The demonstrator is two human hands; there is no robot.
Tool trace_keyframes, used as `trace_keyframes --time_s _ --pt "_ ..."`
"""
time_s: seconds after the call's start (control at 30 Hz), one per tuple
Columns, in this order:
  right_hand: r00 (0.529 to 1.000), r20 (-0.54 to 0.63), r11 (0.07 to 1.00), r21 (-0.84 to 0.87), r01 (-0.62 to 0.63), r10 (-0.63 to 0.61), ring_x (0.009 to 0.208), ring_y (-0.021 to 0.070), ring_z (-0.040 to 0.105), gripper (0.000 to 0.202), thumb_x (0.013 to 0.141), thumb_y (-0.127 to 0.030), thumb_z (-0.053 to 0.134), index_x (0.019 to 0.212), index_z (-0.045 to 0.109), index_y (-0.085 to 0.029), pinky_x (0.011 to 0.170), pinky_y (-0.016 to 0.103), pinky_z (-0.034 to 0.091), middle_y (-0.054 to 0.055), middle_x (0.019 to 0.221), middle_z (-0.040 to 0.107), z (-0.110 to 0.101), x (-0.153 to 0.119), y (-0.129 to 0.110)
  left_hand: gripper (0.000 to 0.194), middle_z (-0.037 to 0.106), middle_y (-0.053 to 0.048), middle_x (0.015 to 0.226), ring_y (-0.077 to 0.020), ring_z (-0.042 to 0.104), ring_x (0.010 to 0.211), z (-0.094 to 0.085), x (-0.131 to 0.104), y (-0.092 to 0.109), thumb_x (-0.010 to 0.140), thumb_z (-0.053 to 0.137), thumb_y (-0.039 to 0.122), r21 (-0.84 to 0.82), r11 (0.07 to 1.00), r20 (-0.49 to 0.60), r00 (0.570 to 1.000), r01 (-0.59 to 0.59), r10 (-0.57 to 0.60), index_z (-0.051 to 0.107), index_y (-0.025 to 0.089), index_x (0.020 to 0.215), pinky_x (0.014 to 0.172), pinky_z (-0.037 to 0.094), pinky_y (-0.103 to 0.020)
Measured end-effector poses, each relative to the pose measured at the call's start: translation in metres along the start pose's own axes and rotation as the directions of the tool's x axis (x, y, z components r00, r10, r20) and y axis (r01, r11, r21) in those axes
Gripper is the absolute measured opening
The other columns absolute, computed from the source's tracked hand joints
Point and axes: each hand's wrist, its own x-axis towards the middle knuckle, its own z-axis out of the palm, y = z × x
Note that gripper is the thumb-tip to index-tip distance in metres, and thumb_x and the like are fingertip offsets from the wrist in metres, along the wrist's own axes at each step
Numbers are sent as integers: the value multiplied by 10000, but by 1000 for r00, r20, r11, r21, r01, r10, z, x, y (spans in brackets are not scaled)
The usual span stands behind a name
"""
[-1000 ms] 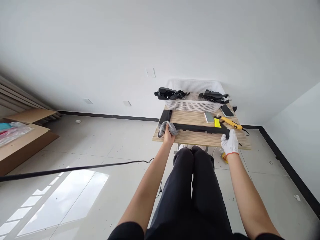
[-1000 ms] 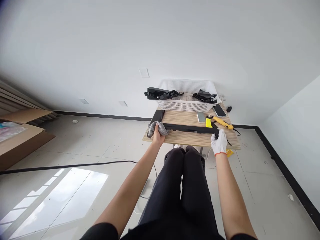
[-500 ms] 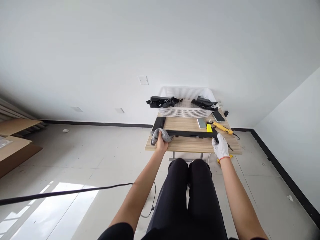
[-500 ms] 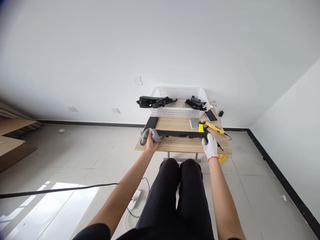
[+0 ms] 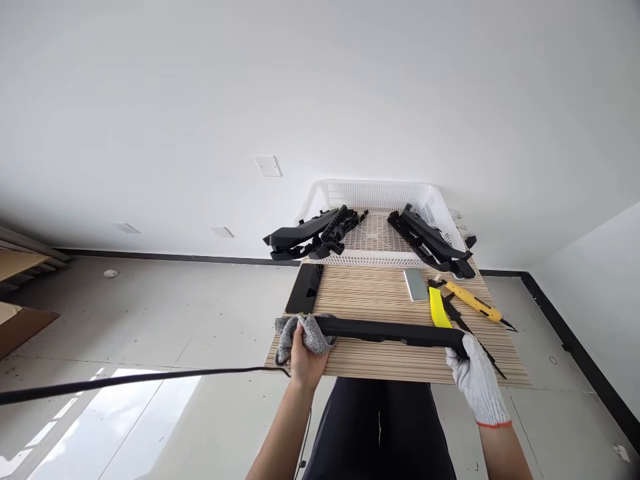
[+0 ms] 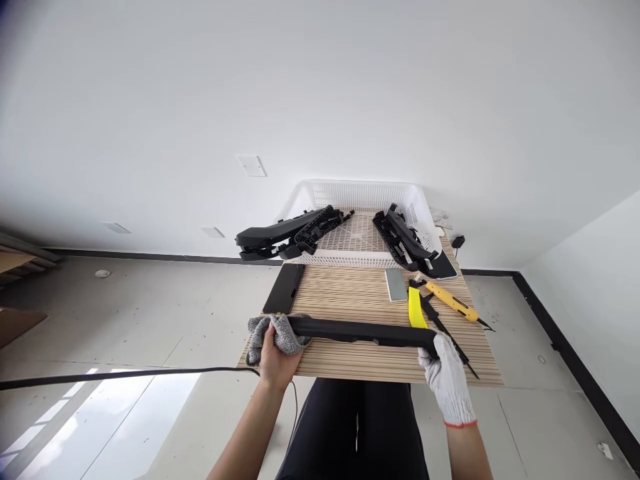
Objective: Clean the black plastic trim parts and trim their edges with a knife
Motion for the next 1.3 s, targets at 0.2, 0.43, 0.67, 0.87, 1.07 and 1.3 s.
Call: trace_keyframes --time_s 0.2,0.43,0.67,0.87,1.07,1.3 --pt "999 -3 999 9 -38 38 540 127 620 522 630 -475 871 1028 666 -209 389 155 470 9 662 688 -2 1 -1 280 778 -18 1041 -216 699 1112 6 6 5 967 487 427 -10 996 7 996 87 -87 710 264 1012 1100 487 -412" --pt "991 78 993 58 102 -106 564 124 624 437 626 -429 872 950 692 -198 467 213 550 1 720 699 5 0 -2 293 762 -48 1022 -217 704 1041 8 3 4 960 508 423 -20 998 70 996 55 -54 719 220 973 999 533 -420" --pt "975 155 985 88 147 -159 541 107 599 396 658 -425 855 932 697 -187 460 197 530 4 687 682 4 0 -1 303 751 -32 989 -210 687 1019 9 1 3 971 494 421 -20 999 113 993 25 -23 722 223 940 974 532 -444" --pt "987 112 992 71 108 -116 530 113 601 457 645 -461 857 962 687 -180 421 202 516 5 691 679 3 -1 -1 580 724 -93 1171 -293 640 1177 8 -2 3 936 369 681 -19 1000 195 981 -22 25 717 237 1071 967 534 -497" --pt "985 72 986 80 149 -155 515 90 577 409 661 -479 835 918 653 -219 389 189 458 -31 735 669 -1 -1 2 426 744 -81 1134 -239 683 1094 -5 -6 17 961 433 486 16 1000 148 989 -23 20 701 202 1129 983 545 -438" --pt "968 3 955 168 246 -251 592 100 607 397 671 -517 772 595 545 -199 512 217 514 -38 604 590 -1 5 -5 273 756 -62 793 -174 747 787 -28 -9 52 933 483 232 152 988 -12 1000 23 -22 704 116 1042 940 587 -326"
